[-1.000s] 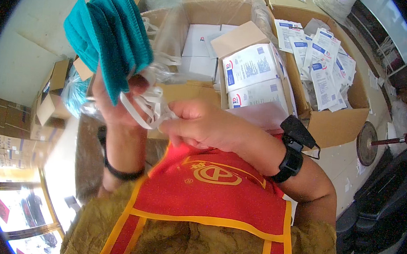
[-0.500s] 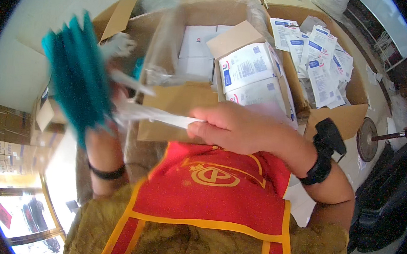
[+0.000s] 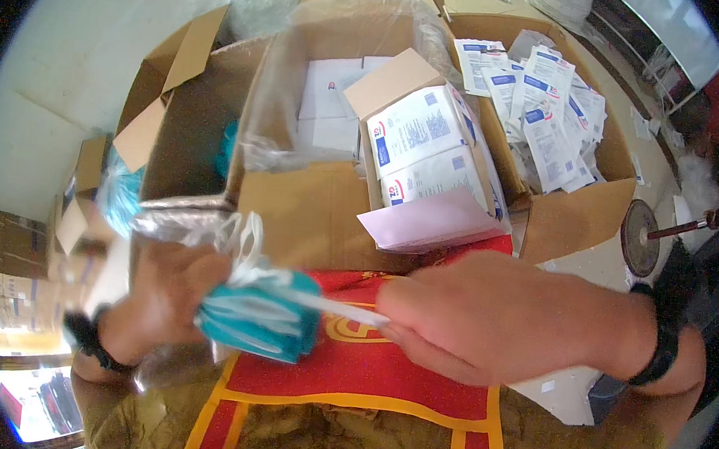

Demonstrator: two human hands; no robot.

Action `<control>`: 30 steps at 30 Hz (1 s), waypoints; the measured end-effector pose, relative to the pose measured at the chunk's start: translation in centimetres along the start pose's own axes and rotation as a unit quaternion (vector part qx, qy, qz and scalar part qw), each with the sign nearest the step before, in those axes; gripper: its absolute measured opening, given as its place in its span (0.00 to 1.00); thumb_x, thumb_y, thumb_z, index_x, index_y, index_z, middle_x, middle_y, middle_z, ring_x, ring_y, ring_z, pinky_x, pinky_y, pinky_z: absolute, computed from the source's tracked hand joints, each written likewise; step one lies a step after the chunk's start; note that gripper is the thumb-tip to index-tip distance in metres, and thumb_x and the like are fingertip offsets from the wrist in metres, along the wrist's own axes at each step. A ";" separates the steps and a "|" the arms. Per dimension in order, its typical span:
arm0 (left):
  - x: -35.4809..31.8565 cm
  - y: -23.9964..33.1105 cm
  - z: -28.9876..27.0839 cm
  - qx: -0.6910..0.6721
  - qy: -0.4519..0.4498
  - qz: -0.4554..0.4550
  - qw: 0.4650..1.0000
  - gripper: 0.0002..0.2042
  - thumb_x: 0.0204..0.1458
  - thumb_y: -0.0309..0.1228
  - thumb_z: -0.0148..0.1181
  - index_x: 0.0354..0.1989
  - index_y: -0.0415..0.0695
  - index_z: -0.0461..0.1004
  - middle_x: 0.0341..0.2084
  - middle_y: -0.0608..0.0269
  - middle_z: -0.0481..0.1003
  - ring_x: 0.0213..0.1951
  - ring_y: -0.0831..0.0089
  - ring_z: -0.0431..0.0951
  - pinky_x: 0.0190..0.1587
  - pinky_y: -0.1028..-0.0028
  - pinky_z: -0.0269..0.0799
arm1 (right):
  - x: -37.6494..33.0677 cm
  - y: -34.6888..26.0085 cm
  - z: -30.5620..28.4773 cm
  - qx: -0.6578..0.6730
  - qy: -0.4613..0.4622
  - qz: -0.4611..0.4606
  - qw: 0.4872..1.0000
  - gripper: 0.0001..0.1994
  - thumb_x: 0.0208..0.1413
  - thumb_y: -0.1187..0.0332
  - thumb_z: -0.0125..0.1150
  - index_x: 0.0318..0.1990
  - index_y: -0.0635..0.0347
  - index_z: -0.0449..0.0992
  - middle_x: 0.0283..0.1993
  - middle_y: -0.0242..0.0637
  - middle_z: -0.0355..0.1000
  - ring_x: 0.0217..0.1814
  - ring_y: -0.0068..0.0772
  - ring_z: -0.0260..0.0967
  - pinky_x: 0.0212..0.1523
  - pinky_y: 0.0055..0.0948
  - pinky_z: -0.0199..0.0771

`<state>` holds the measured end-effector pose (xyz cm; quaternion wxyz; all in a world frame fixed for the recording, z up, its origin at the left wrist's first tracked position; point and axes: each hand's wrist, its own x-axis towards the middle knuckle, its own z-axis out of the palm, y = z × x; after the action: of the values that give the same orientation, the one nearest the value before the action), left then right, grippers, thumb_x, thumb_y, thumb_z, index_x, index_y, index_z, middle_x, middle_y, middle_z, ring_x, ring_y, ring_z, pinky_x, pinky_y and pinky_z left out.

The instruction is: The recorder is packing teal face masks into small cardboard boxes and placing them into larger cartons.

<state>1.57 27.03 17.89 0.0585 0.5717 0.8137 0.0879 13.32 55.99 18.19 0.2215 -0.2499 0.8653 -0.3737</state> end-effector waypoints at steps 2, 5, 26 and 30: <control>-1.3 -2.4 0.3 0.157 -0.008 -0.041 0.987 0.13 0.35 0.32 0.64 0.30 0.44 0.71 0.23 0.58 0.73 0.26 0.55 0.75 0.28 0.65 0.71 | -3.1 1.0 -0.3 0.020 0.028 0.016 0.999 0.10 0.59 0.65 0.46 0.30 0.61 0.67 0.25 0.44 0.67 0.25 0.47 0.67 0.27 0.40 0.67; -7.4 -11.5 2.4 0.119 0.015 -0.345 0.931 0.14 0.38 0.29 0.64 0.36 0.41 0.73 0.29 0.61 0.76 0.29 0.62 0.77 0.32 0.70 0.72 | -7.1 2.9 -0.9 0.271 0.245 0.271 0.891 0.09 0.59 0.65 0.48 0.30 0.58 0.68 0.20 0.29 0.61 0.18 0.25 0.61 0.19 0.26 0.61; 7.0 -1.8 5.6 -0.882 0.249 0.113 0.383 0.14 0.59 0.36 0.48 0.46 0.40 0.70 0.33 0.62 0.78 0.17 0.82 0.74 0.18 0.80 0.74 | 14.7 7.6 9.5 0.659 0.073 -0.057 0.746 0.19 0.63 0.53 0.44 0.36 0.60 0.75 0.22 0.26 0.66 0.18 0.14 0.55 0.16 0.16 0.50; 7.1 -1.6 5.2 -0.862 0.330 0.017 0.385 0.15 0.61 0.38 0.44 0.44 0.38 0.71 0.22 0.64 0.77 0.06 0.85 0.62 0.09 0.84 0.65 | 13.2 7.1 9.4 0.665 0.056 -0.026 0.745 0.24 0.63 0.49 0.41 0.38 0.62 0.75 0.22 0.26 0.64 0.16 0.12 0.46 0.15 0.15 0.42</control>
<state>-1.29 33.61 12.55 0.2448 0.1543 0.2475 0.9247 6.52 47.32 4.40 0.2729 -0.0409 0.4015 -0.8733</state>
